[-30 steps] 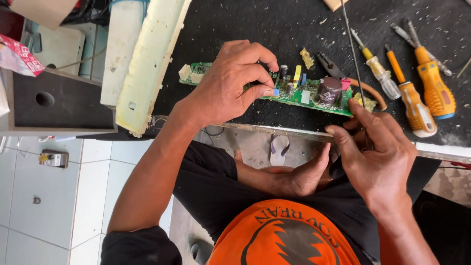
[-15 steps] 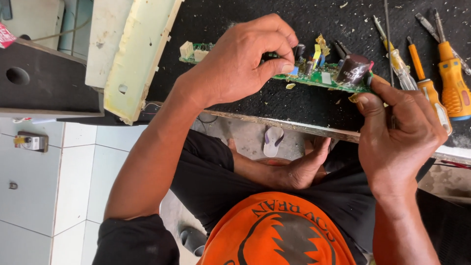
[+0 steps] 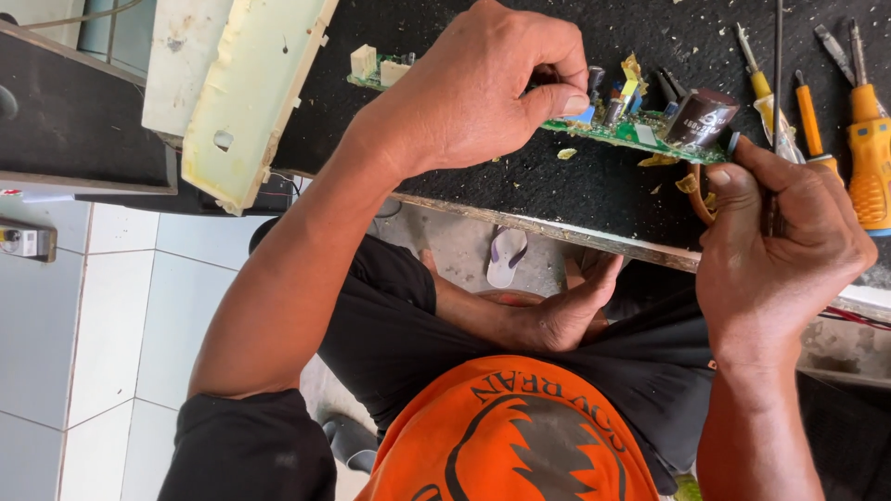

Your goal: The person uses a screwdriver to scrape and clean components on a green circuit board. They rotate the board to access different areas and continue scraping residue from the surface.

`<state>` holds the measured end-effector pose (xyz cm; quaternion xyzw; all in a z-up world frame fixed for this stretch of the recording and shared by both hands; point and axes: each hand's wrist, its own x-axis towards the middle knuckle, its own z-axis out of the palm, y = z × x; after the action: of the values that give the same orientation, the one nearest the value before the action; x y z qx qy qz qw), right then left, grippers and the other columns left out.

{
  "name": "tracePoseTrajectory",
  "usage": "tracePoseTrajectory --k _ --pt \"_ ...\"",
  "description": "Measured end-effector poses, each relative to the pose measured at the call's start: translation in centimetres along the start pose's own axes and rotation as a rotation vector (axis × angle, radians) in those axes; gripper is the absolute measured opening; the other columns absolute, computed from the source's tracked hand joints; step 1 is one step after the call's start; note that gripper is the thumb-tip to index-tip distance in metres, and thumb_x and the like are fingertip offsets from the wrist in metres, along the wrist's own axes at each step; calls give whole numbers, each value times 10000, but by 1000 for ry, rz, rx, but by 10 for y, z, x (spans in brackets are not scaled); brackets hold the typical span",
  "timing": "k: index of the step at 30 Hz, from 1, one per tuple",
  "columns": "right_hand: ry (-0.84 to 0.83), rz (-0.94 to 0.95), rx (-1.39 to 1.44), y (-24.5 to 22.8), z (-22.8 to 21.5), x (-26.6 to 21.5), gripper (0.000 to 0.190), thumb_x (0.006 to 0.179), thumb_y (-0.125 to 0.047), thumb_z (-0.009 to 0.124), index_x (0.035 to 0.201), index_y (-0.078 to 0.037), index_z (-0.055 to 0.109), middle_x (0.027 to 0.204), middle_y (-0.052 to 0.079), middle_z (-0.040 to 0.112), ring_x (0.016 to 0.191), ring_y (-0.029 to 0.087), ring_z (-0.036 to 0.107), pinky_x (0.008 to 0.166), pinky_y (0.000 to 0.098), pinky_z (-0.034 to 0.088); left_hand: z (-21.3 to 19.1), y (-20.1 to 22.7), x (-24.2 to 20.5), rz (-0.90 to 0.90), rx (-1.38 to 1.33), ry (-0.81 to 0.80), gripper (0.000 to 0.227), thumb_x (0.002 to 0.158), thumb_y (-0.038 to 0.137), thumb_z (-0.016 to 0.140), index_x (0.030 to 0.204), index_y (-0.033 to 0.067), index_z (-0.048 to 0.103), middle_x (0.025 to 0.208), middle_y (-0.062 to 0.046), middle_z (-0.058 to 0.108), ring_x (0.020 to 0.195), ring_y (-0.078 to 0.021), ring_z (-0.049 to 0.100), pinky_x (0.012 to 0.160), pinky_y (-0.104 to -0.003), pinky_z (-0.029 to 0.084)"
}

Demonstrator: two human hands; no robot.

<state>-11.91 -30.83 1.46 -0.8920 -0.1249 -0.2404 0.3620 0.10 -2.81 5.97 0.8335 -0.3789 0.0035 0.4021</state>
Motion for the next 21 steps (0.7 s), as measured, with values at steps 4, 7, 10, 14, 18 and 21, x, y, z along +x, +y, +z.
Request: tracePoseTrajectory --k 4,7,10,14,18,21 --pt "-5 6 1 1 0 -1 111 1222 170 775 1323 213 759 1153 315 714 1031 373 672 864 447 504 3 -3 1 -13 31 6 124 964 103 790 874 114 705 736 27 694 652 -137 593 620 -337 431" --pt "-3 5 -4 3 0 -1 126 1201 192 798 1323 206 770 1107 295 698 971 347 645 840 432 482 1 0 0 -2 10 1 133 979 84 778 876 98 696 737 21 684 641 -127 575 606 -329 423" --pt "-7 28 -12 1 0 -1 135 1189 193 797 1323 194 784 1079 270 696 947 321 625 817 413 462 1 0 0 0 14 5 135 976 79 783 874 99 696 737 21 692 633 -120 578 605 -321 429" --pt "-5 26 -9 1 0 0 125 1195 197 804 1319 199 785 1068 270 692 943 321 623 812 416 461 -1 2 -1 14 7 1 145 985 63 787 889 98 685 761 21 684 639 -119 560 606 -310 434" --pt "-8 6 1 1 0 1 121 1210 194 774 1329 213 759 1121 310 705 1019 391 675 836 473 508 -3 0 -2 31 -11 -32 130 1021 66 752 917 85 677 805 4 683 679 -145 559 613 -330 446" --pt "-15 9 21 0 1 2 114 1234 185 755 1343 216 737 1140 324 692 1037 422 680 831 498 524 -3 -2 -2 52 -32 -45 126 1034 54 739 925 73 680 813 -6 676 709 -147 560 627 -333 450"
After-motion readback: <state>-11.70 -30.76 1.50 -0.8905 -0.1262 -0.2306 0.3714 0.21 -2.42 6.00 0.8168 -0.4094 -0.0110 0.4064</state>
